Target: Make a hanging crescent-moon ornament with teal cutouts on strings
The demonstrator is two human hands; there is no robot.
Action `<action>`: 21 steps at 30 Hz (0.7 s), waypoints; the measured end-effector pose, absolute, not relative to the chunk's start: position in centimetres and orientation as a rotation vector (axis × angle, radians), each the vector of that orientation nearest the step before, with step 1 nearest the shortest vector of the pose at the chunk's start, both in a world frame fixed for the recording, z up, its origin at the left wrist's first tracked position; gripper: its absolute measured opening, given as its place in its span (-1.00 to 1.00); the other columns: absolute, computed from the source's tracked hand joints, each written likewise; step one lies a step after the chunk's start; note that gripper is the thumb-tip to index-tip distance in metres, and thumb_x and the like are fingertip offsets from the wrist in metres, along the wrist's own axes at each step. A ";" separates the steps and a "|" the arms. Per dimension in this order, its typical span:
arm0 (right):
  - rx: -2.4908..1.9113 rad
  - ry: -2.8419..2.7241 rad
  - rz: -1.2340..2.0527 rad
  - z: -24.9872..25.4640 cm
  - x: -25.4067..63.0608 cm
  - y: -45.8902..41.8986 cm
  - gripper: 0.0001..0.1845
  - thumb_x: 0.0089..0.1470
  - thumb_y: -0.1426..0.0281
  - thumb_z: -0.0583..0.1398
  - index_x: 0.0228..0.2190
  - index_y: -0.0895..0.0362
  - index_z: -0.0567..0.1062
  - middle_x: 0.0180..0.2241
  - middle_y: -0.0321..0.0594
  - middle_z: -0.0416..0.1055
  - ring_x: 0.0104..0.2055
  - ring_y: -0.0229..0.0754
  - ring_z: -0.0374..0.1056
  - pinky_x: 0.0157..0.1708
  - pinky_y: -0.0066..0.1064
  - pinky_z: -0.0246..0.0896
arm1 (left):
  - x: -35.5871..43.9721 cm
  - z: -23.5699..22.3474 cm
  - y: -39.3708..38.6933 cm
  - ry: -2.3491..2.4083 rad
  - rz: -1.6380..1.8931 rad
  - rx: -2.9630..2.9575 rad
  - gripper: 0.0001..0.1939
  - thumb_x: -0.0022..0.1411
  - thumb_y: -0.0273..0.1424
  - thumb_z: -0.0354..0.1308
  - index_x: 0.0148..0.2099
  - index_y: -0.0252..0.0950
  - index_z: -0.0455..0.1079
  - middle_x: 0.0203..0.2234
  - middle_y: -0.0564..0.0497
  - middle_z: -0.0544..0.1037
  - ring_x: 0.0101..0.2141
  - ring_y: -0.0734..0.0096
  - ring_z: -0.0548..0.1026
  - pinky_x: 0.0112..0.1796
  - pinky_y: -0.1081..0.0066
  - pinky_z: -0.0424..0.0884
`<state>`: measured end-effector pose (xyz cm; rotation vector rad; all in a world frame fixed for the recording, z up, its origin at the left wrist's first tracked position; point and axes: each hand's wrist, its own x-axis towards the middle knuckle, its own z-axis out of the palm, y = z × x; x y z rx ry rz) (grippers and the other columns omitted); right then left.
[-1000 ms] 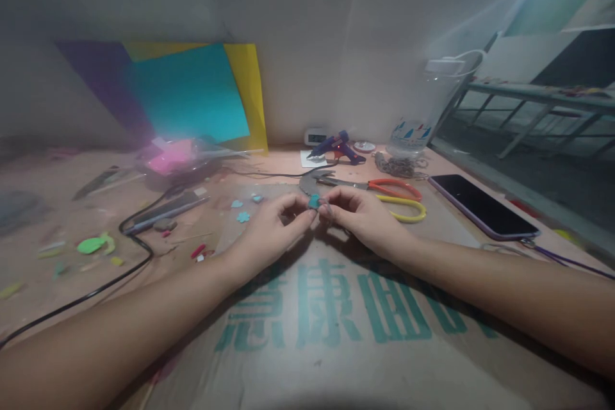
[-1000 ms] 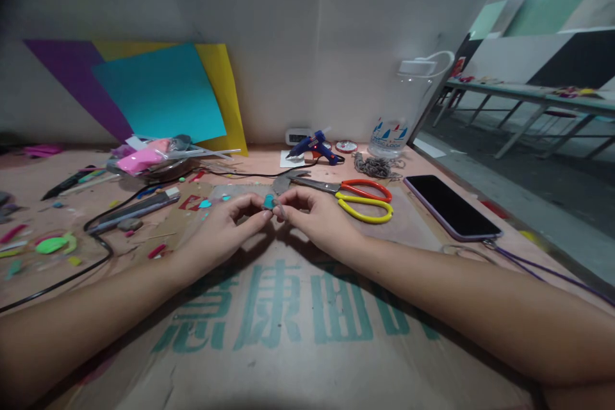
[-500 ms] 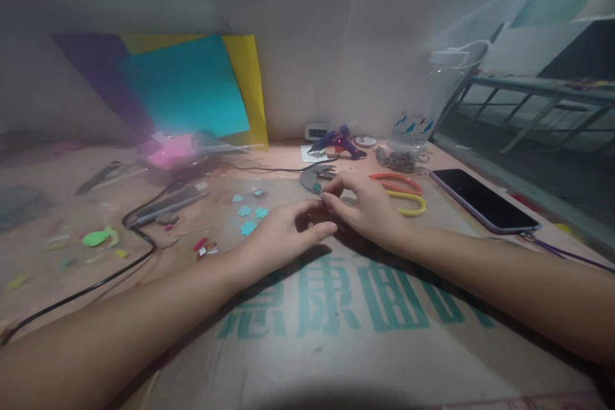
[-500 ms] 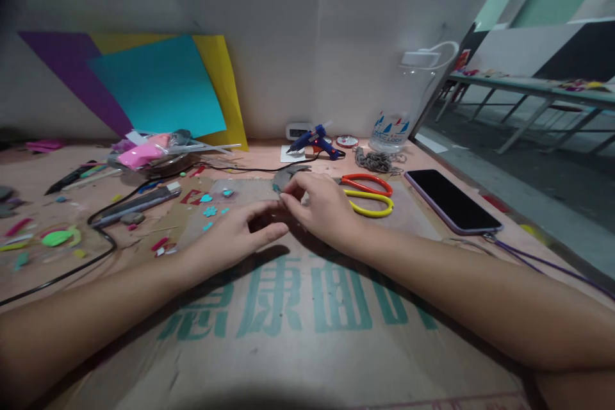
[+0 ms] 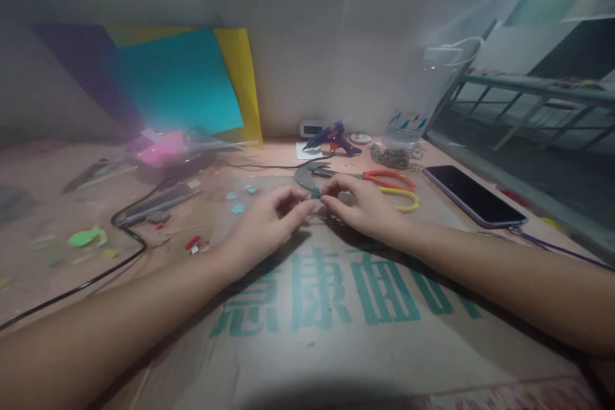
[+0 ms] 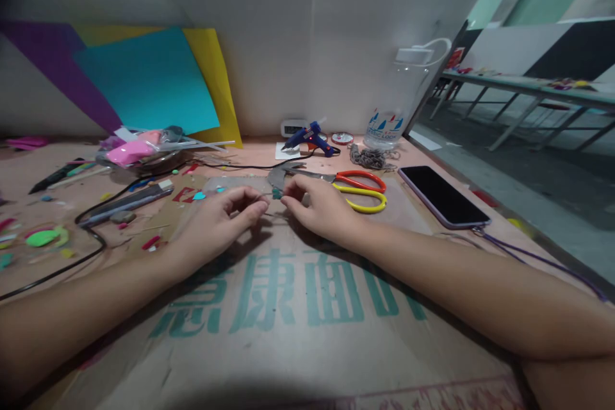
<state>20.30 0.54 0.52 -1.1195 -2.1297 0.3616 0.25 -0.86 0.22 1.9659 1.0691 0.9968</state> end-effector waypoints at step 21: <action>-1.092 -2.290 0.574 0.7 19.7 -0.4 -0.98 0.01 0.48 0.14 -0.44 0.14 0.38 -0.51 -0.36 0.36 -0.46 -0.31 0.26 -0.43 -0.49 0.12 | -0.7 -0.6 0.1 1.041 1.160 2.472 -0.83 0.31 -0.34 0.09 -0.24 -0.25 0.49 -0.39 0.06 0.58 -0.39 0.45 0.46 -0.34 0.46 0.31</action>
